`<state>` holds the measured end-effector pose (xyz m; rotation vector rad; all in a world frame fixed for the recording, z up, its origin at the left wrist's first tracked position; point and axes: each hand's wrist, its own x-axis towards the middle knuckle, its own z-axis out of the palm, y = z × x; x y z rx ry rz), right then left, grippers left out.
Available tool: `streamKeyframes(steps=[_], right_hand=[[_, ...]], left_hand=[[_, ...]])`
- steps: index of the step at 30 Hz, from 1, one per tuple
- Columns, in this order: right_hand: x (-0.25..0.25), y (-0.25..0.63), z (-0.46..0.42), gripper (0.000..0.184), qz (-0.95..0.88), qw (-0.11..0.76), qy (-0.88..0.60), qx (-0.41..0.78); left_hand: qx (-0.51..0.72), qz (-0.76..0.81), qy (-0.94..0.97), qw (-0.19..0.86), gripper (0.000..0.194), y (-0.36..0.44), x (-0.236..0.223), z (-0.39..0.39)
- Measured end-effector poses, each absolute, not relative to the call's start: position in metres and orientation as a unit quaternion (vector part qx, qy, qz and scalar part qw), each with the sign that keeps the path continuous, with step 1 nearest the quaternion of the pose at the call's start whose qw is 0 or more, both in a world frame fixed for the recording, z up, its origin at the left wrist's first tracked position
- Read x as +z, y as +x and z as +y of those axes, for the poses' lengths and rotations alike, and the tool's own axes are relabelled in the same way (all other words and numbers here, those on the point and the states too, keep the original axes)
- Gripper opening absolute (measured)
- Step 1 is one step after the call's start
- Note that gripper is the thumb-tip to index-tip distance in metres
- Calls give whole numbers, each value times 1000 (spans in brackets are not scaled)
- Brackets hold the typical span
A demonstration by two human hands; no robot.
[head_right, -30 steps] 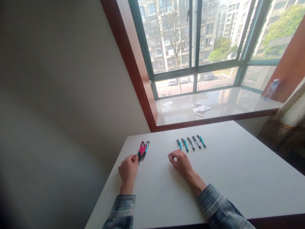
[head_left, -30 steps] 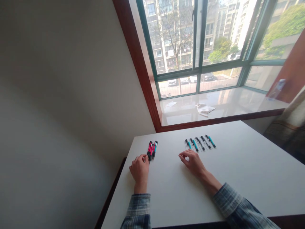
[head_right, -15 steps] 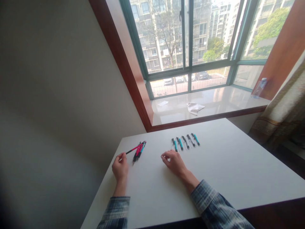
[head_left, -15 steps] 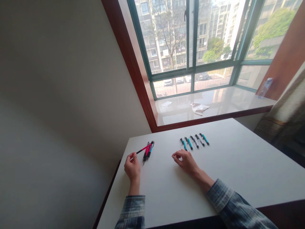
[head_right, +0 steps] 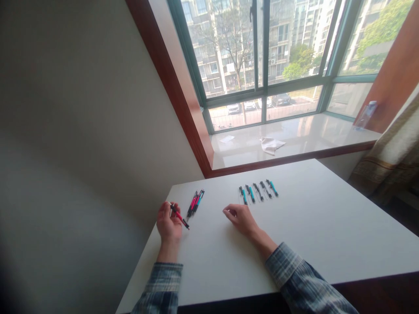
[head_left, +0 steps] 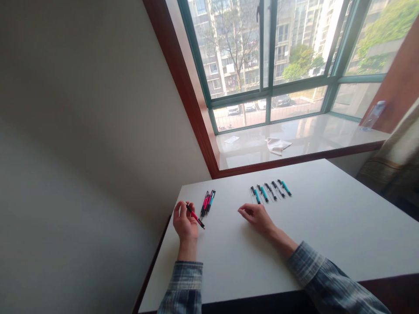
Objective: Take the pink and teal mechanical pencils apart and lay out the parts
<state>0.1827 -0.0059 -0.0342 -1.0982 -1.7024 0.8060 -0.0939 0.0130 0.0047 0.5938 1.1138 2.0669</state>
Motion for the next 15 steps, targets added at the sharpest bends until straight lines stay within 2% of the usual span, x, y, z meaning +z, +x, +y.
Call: streamKeyframes(steps=[3,6,10,15], right_hand=[[-35,183,-6,34,-687,452,-443,356],[-34,184,-6,45,-682,445,-433,386],[-28,185,-11,59,-680,448,-412,408],[-19,184,-22,62,-661,474,-394,427]], left_hand=[[777,460,282,324,37,-78,12,6],[724,481,417,266,34,-56,20,-4],[583,489,610,222,25,-19,23,-24],[421,449,765,190,22,15,14,-45]])
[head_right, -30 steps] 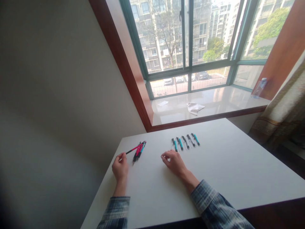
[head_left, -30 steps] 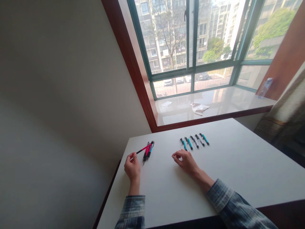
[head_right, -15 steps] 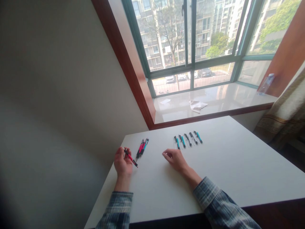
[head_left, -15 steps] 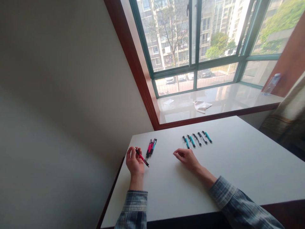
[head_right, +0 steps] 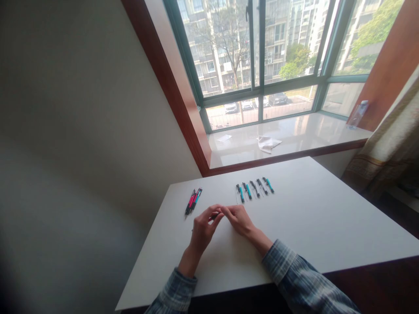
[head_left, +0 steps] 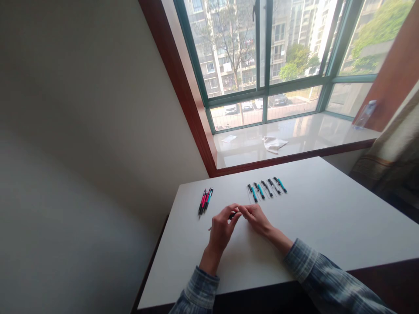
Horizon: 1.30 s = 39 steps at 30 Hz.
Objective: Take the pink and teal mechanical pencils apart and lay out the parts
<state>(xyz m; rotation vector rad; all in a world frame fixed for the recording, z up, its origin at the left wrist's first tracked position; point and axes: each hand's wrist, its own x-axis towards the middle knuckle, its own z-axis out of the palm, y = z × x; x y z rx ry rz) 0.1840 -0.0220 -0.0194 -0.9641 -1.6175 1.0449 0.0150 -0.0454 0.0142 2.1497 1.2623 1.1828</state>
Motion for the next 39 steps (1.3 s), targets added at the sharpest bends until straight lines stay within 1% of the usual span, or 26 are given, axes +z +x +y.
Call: streamKeyframes(steps=[4,11,15,16,20,24,29,35,39], right_hand=[[-17,185,-29,56,-648,487,-384,442],[-31,194,-39,51,-652,492,-423,393],[-45,204,-48,54,-625,499,-494,342],[-47,206,-51,54,-620,499,-501,339],[-48,208,-58,51,-618,493,-514,333],[-44,207,-61,50,-623,486,-518,327],[-37,207,-61,45,-630,484,-505,337],[-27,209,-64,31,-617,501,-477,374],[-27,209,-63,36,-596,513,-486,381]], left_hand=[[424,442,775,157,24,25,3,-52],[421,419,795,121,22,26,-8,-57],[369,414,827,91,7,25,-12,-61],[360,411,833,84,6,26,-13,-62],[344,413,842,46,7,31,-14,-64],[331,422,844,9,13,31,-10,-66],[330,417,847,14,17,30,-11,-66],[333,421,843,27,19,31,-13,-64],[328,418,847,33,21,31,-14,-64]])
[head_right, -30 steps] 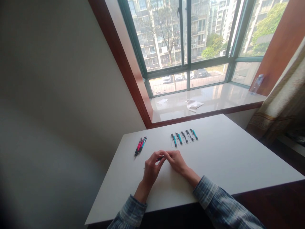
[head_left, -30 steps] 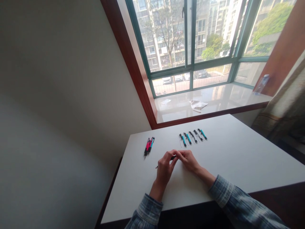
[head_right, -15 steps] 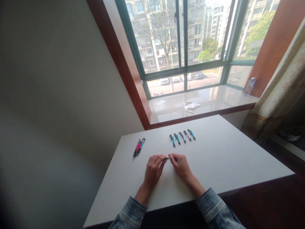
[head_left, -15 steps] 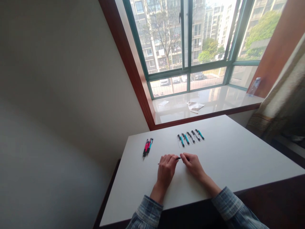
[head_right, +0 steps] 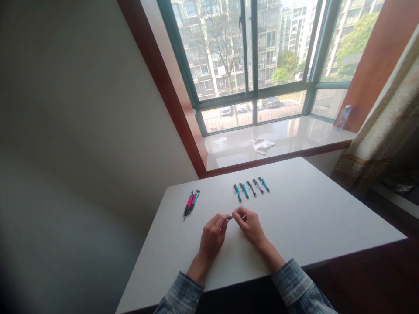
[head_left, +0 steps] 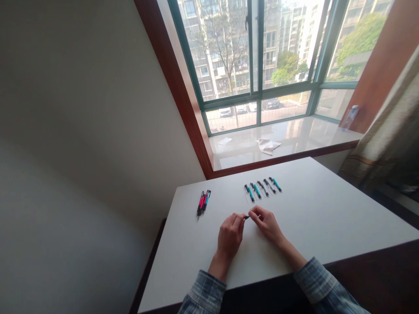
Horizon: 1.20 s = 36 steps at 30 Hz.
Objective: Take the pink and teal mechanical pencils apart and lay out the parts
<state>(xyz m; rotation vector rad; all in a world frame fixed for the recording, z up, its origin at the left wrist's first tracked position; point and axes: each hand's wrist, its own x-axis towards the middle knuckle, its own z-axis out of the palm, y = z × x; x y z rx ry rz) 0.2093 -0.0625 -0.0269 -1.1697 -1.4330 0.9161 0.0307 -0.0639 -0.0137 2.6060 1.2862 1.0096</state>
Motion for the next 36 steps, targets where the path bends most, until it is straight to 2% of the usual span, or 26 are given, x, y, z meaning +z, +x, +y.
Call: streamKeyframes(steps=[14,20,27,31,36], right_hand=[[-40,212,-56,28,-577,558,-451,390],[-41,214,-58,26,-554,581,-520,289],[-45,209,-61,18,-607,520,-570,190],[-47,211,-58,16,-625,501,-565,196],[-30,229,-43,23,-641,479,-571,184]], left_hand=[[313,447,837,49,28,29,-11,-66],[390,476,785,74,24,28,-14,-63],[528,565,620,135,20,20,-16,-55],[541,563,601,170,23,18,-16,-55],[558,550,604,147,23,19,-14,-56]])
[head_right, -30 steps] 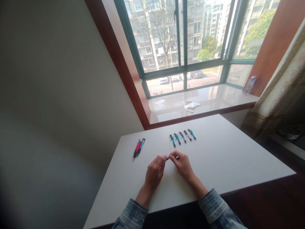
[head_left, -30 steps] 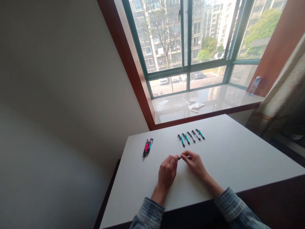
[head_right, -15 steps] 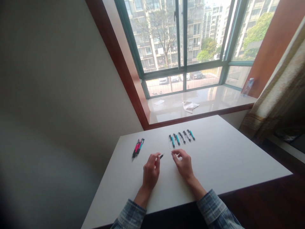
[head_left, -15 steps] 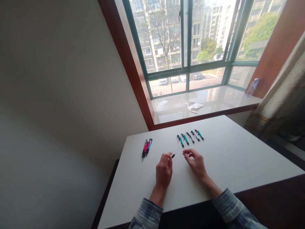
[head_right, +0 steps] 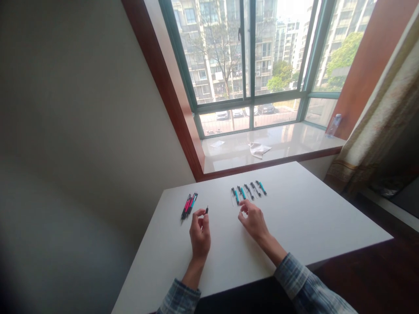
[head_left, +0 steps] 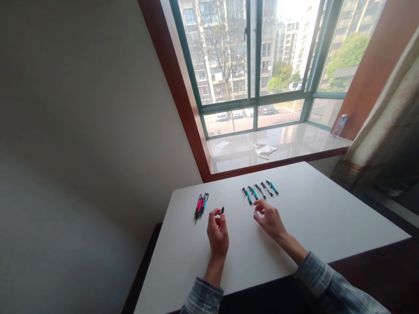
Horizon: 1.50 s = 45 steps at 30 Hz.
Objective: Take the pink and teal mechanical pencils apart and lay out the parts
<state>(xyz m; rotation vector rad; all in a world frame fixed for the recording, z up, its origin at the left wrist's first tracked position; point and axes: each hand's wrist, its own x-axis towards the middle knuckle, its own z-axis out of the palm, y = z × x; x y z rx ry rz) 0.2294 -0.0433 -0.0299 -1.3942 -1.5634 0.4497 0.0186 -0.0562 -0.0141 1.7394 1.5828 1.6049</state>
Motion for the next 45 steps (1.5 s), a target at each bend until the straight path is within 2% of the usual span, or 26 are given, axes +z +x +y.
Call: streamKeyframes(steps=[5,13,18,28,35,41,45], right_hand=[[-28,233,-21,21,-677,473,-549,129],[-52,225,-14,25,-699,460,-536,117],[-48,225,-14,28,-706,420,-556,130],[-52,227,-10,28,-689,431,-560,159],[-49,227,-17,19,-669,481,-551,133],[-45,221,-30,7,-649,496,-556,152],[-48,224,-27,22,-611,483,-610,146]], left_hand=[[544,546,623,135,20,17,-16,-55],[530,539,640,137,17,20,-14,-57],[525,529,654,131,14,22,-12,-56],[515,514,671,142,17,24,-14,-55],[495,508,687,156,25,21,-13,-54],[489,529,668,188,14,23,-16,-56],[479,540,664,194,12,23,-17,-57]])
